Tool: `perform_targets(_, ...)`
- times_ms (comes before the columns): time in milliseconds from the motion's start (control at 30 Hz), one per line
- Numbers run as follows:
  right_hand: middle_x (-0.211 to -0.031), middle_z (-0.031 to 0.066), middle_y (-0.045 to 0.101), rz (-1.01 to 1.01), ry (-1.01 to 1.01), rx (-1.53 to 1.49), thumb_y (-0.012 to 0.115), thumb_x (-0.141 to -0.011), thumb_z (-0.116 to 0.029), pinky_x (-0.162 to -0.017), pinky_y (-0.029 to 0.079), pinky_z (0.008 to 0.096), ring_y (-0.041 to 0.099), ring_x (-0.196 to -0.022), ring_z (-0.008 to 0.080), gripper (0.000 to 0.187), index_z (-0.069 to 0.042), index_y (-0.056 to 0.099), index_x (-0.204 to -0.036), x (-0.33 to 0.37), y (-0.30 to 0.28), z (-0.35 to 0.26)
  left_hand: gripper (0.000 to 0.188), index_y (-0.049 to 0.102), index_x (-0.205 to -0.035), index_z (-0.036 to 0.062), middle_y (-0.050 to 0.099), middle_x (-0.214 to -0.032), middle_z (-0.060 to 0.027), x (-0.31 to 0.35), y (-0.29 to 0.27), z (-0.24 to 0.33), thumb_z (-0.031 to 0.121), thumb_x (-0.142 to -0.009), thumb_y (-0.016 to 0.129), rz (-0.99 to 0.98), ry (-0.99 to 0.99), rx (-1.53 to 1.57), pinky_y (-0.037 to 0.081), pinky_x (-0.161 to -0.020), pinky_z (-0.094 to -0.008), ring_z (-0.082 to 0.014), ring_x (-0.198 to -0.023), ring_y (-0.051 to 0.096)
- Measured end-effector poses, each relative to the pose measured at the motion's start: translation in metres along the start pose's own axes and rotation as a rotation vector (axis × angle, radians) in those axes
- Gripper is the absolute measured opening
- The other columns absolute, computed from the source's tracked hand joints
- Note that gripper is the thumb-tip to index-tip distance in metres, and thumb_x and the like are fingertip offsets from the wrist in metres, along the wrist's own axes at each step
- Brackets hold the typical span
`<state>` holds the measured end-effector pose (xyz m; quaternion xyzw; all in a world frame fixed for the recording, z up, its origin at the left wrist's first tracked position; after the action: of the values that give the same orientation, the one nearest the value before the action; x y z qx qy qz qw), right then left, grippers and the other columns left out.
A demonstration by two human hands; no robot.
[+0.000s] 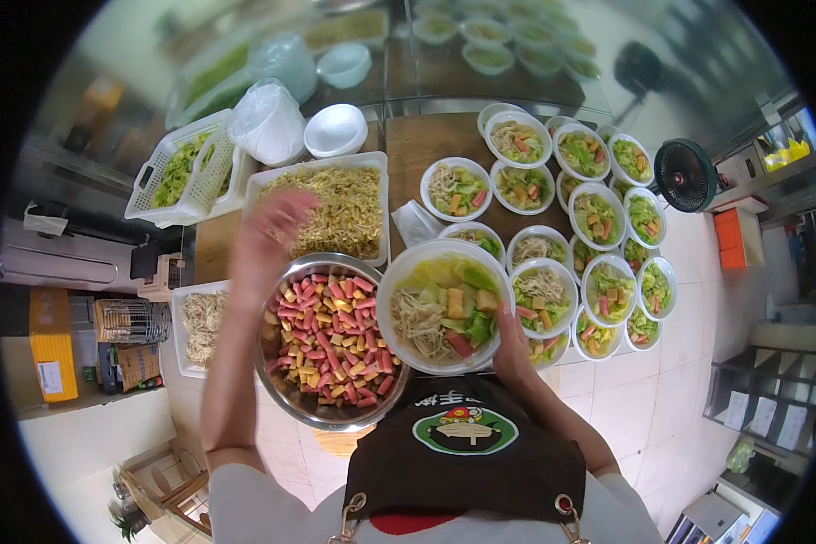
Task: The person assembles multiple noodle bowls by adding noodles, sliced sausages, and lettuce to each bowl. They repeatedly pick up bowls, add ingredients from nearby containers, and place the bowls back on the table.
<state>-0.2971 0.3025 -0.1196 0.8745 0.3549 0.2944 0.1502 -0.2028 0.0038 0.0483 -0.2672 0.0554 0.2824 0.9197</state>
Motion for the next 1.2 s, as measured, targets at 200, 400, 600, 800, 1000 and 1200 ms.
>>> perform_targets(200, -0.119, 0.0147, 0.048, -0.094, -0.216, 0.190, 0.032, -0.096, -0.034, -0.093, 0.040, 0.0321, 0.048, -0.110, 0.0210, 0.049, 0.003, 0.032, -0.129, 0.010, 0.029, -0.028, 0.025, 0.053, -0.104, -0.0008, 0.058, -0.090, -0.0175, 0.051, 0.139, 0.047, 0.009, -0.081, 0.054, -0.313, 0.012, -0.611, 0.046, -0.075, -0.0413, -0.0331, -0.083, 0.057)
perform_targets(400, -0.117, 0.0126, 0.047, 0.039, -0.307, 0.302, 0.037, -0.095, -0.028, -0.094, 0.034, 0.0307, 0.044, -0.108, 0.0185, 0.044, 0.002, 0.035, -0.127, 0.020, 0.016, -0.024, 0.027, 0.050, -0.096, -0.0037, 0.058, -0.082, -0.0178, 0.061, 0.184, 0.014, 0.018, -0.080, 0.057, -0.158, -0.029, -0.588, 0.045, -0.071, -0.0414, -0.0333, -0.077, 0.057)
perform_targets(600, -0.115, 0.0129, 0.048, -0.046, -0.231, 0.200, 0.035, -0.095, -0.030, -0.093, 0.034, 0.0311, 0.045, -0.106, 0.0192, 0.044, 0.002, 0.038, -0.125, 0.013, -0.010, -0.002, 0.034, 0.049, -0.099, -0.0034, 0.059, -0.087, -0.0206, 0.065, 0.199, -0.001, 0.016, -0.074, 0.063, -0.497, -0.215, -0.489, 0.045, -0.076, -0.0421, -0.0350, -0.084, 0.057)
perform_targets(800, -0.119, 0.0166, 0.048, -0.062, -0.104, 0.143, 0.028, -0.096, -0.037, -0.091, 0.044, 0.0338, 0.052, -0.107, 0.0222, 0.051, 0.002, 0.032, -0.129, 0.009, -0.016, 0.003, 0.040, 0.049, -0.102, -0.0015, 0.059, -0.093, -0.0218, 0.056, 0.200, 0.000, 0.017, -0.071, 0.066, -0.488, -0.149, -0.302, 0.044, -0.079, -0.0415, -0.0361, -0.089, 0.056)
perform_targets(1000, -0.119, 0.0166, 0.048, -0.091, -0.132, 0.146, 0.028, -0.096, -0.038, -0.089, 0.046, 0.0338, 0.053, -0.106, 0.0224, 0.051, 0.002, 0.032, -0.129, 0.012, -0.014, -0.010, 0.033, 0.053, -0.100, -0.0012, 0.058, -0.093, -0.0196, 0.043, 0.187, 0.033, 0.011, -0.071, 0.064, -0.442, -0.188, -0.122, 0.043, -0.077, -0.0417, -0.0354, -0.090, 0.055)
perform_targets(1200, -0.117, 0.0159, 0.050, -0.185, -0.149, 0.114, 0.027, -0.096, -0.037, -0.090, 0.045, 0.0338, 0.053, -0.105, 0.0223, 0.051, 0.002, 0.033, -0.128, 0.013, -0.001, -0.027, 0.032, 0.055, -0.099, 0.0008, 0.058, -0.098, -0.0175, 0.040, 0.186, 0.042, 0.007, -0.069, 0.065, -0.471, -0.056, -0.329, 0.044, -0.080, -0.0392, -0.0354, -0.094, 0.054)
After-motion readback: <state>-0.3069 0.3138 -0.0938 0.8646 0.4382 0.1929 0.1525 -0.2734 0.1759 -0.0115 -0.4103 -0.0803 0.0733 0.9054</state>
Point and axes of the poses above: each hand's wrist, its own x-axis away from the middle knuckle, its own y-axis out of the palm, z = x × y, the point moved 5 cm from there along -x, towards the middle knuckle
